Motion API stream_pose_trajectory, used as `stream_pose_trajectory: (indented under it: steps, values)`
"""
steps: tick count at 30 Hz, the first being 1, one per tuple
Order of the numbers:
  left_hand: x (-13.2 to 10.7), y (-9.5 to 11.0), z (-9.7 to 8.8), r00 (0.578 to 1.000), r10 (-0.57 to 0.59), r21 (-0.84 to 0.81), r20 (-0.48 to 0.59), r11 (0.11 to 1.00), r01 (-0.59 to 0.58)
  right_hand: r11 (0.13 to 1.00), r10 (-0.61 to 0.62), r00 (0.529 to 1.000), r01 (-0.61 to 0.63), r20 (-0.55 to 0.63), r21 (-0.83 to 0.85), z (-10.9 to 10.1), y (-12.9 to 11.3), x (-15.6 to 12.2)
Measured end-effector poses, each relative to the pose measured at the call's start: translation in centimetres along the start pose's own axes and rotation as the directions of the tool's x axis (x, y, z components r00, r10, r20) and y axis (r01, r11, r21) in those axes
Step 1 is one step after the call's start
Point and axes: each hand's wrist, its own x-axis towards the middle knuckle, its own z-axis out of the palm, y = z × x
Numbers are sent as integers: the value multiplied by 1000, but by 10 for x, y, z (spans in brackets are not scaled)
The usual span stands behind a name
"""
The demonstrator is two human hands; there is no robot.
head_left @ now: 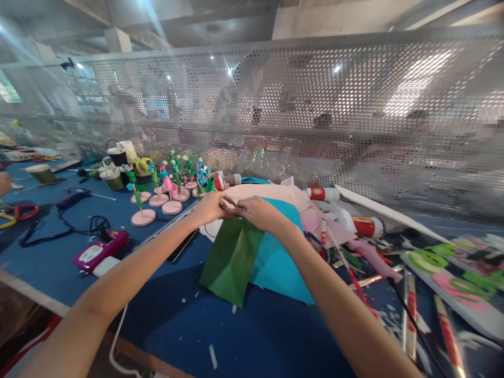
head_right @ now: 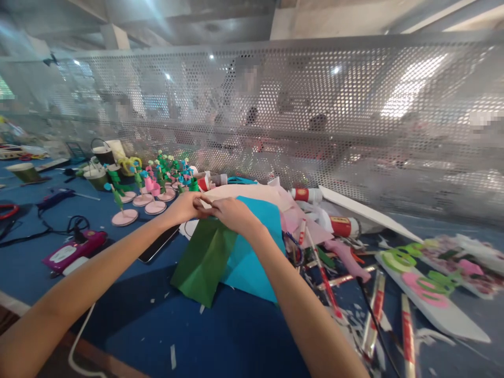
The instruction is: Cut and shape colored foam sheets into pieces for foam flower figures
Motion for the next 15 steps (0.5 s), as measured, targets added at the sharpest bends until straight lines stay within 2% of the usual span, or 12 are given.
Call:
stream_pose_trajectory:
  steps: [3, 6, 11, 15]
  values:
    - [-2, 3, -1, 1000, 5, 28, -16, 1000, -4, 993, -63, 995, 55, 76, 103, -10, 5, -5]
    - [-2, 2, 0, 1000, 14, 30, -28, 999, -13, 993, -95, 989, 86, 109, 87, -16, 5, -7]
    - [-3, 1, 5, 997, 62, 80, -49, 995, -58, 986, -5, 994, 24, 112, -164, -15, -9, -9]
    - [-13, 13, 10, 988, 143, 238, -53, 963, -126, 944, -7, 999, 23, 49, -328, -16, -26, -13]
